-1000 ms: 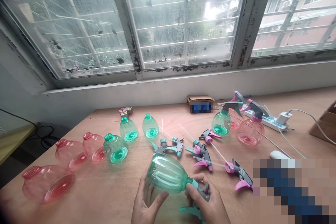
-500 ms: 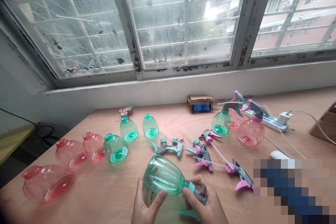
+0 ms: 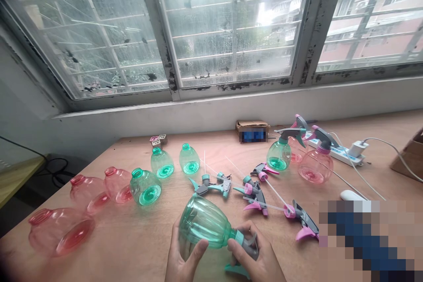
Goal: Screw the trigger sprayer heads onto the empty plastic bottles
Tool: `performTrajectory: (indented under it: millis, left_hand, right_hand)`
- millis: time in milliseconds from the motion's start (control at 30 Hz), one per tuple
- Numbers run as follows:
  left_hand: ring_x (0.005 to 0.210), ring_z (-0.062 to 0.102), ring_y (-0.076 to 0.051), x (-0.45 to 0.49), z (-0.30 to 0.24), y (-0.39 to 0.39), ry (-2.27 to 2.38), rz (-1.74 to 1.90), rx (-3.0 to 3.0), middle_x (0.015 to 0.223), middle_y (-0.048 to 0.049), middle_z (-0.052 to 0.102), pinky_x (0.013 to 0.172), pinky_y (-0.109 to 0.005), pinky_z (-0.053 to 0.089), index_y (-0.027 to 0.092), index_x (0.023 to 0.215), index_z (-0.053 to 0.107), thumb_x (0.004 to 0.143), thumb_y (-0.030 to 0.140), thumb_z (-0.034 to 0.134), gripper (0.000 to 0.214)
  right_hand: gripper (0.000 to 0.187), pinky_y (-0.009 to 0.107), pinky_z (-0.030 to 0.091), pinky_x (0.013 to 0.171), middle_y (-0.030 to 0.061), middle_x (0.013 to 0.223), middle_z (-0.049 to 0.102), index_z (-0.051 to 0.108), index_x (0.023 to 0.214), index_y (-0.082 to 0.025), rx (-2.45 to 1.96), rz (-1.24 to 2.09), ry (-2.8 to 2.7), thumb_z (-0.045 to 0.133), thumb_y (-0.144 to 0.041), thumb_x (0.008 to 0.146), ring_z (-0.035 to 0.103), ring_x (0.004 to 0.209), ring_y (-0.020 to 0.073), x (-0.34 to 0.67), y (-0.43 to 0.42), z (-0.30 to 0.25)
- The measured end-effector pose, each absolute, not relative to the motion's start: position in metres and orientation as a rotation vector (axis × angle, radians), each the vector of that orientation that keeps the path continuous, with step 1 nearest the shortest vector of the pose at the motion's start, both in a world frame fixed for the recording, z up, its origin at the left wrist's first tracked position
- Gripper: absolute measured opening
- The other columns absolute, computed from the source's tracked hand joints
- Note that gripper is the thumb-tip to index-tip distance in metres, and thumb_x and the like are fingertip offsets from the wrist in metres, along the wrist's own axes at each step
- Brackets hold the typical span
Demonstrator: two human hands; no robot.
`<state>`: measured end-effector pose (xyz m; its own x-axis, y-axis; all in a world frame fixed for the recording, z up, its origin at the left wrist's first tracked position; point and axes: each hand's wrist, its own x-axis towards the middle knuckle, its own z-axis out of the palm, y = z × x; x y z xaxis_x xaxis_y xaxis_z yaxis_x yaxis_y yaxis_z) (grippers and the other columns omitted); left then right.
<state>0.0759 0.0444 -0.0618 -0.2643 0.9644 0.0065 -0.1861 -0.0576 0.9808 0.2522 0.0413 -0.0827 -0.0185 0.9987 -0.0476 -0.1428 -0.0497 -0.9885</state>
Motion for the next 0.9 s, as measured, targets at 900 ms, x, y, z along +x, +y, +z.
performTrajectory:
  millis: [900]
  left_hand:
    - [0.129, 0.063, -0.037, 0.079, -0.050, 0.044, 1.232, 1.471, 0.952, 0.130, -0.0126, 0.073, 0.107, -0.040, 0.049, 0.021, 0.135, 0.059, 0.074, 0.051, 0.085, 0.072]
  right_hand:
    - [0.045, 0.030, 0.051, 0.060, 0.0019, 0.068, 0.072, 0.066, 0.098, -0.020, -1.064, 1.353, -0.973, 0.079, -0.061, 0.086, 0.064, 0.061, 0.0199, 0.253, 0.043, -0.085]
